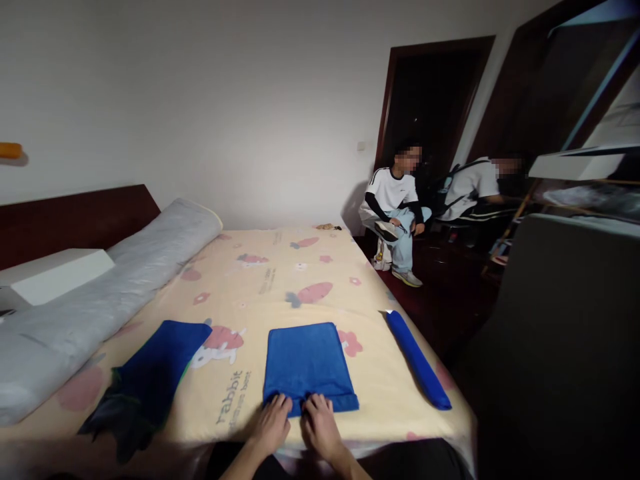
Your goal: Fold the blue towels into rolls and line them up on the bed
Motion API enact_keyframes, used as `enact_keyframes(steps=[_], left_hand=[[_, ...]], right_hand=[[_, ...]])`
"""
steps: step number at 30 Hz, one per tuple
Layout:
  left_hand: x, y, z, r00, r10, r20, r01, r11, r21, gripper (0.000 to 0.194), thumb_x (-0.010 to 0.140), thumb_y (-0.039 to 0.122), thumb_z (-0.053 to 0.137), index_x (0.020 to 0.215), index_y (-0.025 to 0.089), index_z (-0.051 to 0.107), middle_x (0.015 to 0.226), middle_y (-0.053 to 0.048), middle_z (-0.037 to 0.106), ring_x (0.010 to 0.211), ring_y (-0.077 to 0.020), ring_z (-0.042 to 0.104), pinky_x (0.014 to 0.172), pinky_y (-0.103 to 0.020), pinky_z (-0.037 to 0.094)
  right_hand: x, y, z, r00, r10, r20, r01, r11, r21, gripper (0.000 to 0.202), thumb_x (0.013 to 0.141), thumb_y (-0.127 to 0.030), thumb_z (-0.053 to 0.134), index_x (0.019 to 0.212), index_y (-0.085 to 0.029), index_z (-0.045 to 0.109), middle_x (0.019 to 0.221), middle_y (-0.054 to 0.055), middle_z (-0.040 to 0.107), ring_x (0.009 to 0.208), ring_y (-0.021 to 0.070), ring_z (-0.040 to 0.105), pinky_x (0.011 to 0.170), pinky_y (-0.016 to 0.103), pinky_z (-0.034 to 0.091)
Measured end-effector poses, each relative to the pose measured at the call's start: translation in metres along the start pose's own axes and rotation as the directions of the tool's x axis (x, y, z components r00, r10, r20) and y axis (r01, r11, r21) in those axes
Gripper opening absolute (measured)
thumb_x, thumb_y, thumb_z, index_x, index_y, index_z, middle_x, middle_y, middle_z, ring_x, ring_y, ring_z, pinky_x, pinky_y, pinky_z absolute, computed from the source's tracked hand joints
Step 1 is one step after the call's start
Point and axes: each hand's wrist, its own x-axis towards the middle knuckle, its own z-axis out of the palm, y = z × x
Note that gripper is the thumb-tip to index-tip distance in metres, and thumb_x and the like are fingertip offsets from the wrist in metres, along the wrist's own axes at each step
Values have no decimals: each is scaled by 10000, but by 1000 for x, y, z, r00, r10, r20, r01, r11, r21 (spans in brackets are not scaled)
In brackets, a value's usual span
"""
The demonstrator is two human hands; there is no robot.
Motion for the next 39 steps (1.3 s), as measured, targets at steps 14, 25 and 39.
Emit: enact_keyframes(steps=[14,25,39], left_hand=[[8,0,-5,997,-41,-60,43,999,29,399,910,184,309,1220,242,553,1380,-77,540,1328,-230,431,1126,-422,294],[5,-11,-8,995,93,38,-91,994,-60,468,932,362,336,1388,321,434,1489,-17,460,1356,-202,407,1129,-454,308],[15,-20,-4,978,139,-157,-142,990,-7,463,946,342,329,1386,285,463,1484,-18,466,1360,-179,419,1140,-357,345]], right_hand=[[-13,69,-60,995,98,-36,-97,995,27,315,839,-152,397,1031,-227,634,1054,84,637,988,253,555,889,395,402],[12,27,-26,996,84,41,-85,996,34,321,918,-286,408,1161,-300,618,1221,51,636,1131,241,541,973,427,358],[9,28,-32,992,23,121,-28,999,39,415,968,-361,345,1307,-253,560,1373,73,567,1274,217,486,1088,420,306]])
